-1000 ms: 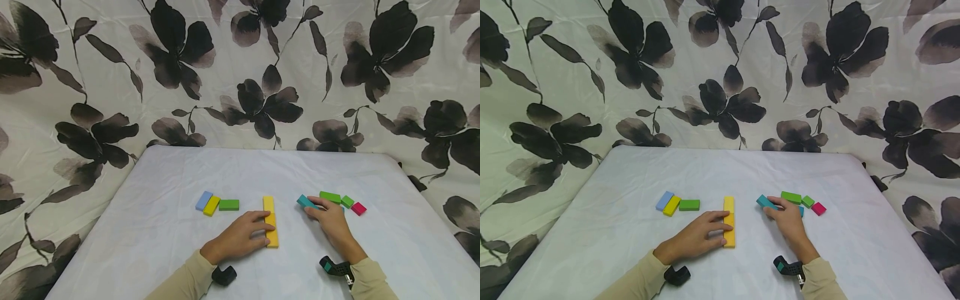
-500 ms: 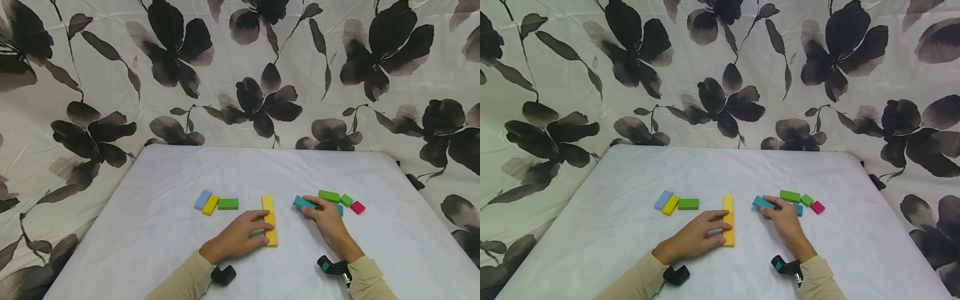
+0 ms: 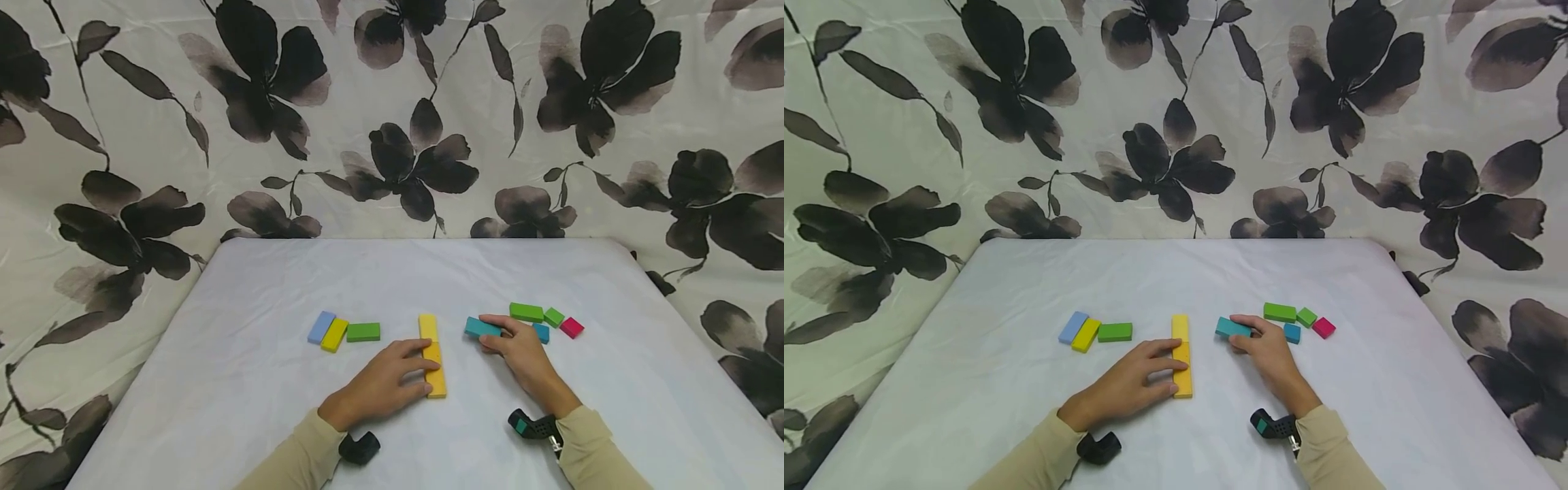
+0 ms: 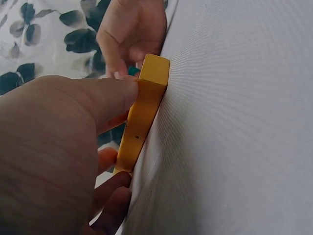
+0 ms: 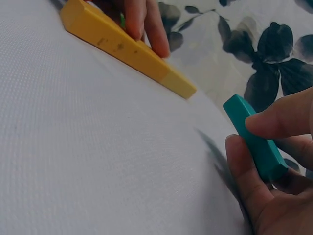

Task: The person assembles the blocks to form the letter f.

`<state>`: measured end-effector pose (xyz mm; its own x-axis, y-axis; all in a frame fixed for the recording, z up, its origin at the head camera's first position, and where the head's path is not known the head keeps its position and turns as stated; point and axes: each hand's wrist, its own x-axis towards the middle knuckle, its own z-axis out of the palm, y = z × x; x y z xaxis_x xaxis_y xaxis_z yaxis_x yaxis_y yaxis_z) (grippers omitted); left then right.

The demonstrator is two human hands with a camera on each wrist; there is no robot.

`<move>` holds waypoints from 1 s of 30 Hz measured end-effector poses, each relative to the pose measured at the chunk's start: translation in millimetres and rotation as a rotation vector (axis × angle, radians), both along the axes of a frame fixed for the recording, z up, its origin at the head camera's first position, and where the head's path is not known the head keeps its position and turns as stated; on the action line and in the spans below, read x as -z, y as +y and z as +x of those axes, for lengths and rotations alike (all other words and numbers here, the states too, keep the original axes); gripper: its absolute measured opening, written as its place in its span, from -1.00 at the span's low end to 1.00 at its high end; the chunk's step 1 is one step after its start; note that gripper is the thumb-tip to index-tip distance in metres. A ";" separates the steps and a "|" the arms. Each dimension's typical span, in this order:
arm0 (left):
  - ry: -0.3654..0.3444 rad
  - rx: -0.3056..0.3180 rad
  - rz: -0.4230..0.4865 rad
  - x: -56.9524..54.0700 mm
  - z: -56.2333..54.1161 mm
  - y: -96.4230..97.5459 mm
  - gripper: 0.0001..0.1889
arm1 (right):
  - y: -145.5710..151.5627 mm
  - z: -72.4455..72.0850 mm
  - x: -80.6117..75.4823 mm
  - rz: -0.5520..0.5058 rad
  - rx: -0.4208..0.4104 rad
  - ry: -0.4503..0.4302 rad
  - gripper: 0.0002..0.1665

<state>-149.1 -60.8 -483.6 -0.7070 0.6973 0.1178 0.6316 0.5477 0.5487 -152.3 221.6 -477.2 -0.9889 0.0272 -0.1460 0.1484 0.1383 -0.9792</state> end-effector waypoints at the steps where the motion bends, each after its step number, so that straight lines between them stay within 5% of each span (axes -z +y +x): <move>1: -0.001 -0.004 0.000 -0.1 -0.2 -0.6 -0.64 | -1.3 -0.6 0.0 -0.007 -0.005 0.006 -0.48; 30: -0.006 -0.001 0.002 1.6 -1.2 0.2 -0.62 | -8.3 -1.6 3.6 0.021 -0.008 0.042 -0.52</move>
<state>-150.3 -60.5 -485.3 -0.7084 0.6964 0.1154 0.6280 0.5471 0.5535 -153.8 213.3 -480.8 -0.9944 0.0218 -0.1035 0.1056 0.1596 -0.9815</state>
